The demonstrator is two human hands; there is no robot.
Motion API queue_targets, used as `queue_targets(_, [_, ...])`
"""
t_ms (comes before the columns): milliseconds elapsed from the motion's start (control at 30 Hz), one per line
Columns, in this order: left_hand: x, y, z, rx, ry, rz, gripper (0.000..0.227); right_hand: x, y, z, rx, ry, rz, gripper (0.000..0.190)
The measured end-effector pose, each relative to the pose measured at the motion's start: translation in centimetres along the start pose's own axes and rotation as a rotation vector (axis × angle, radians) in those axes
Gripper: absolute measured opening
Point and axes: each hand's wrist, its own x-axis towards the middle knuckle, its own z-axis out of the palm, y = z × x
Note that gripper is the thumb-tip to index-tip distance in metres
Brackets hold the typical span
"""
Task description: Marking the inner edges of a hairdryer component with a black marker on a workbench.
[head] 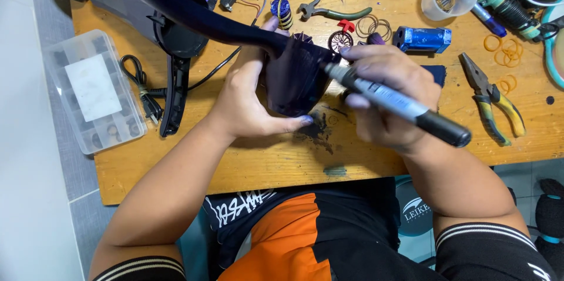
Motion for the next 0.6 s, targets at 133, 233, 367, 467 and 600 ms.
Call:
queue_targets(133, [0.0,-0.2,-0.3,-0.028,0.035,0.008,0.14,1.8,-1.7,0.0,-0.053,-0.111,-0.069,0.031])
queue_targets(233, [0.0,-0.3,0.1,-0.008,0.028,0.022,0.14,0.2,-0.2,0.1,0.088,0.042,0.056,0.027])
queue_targets(367, [0.0,0.1,-0.4,-0.011,0.037,-0.026,0.136,1.8,-1.6,-0.1,-0.028,-0.091,-0.081,0.029])
queue_targets(467, [0.0,-0.2,-0.3,-0.016,0.032,-0.041,0.147,0.7,-1.0,-0.3,0.01,-0.081,0.007,0.03])
queue_targets(600, [0.2,-0.3,0.1,0.022,0.099,-0.006,0.122,0.7,-1.2,0.0,0.036,-0.061,0.037,0.03])
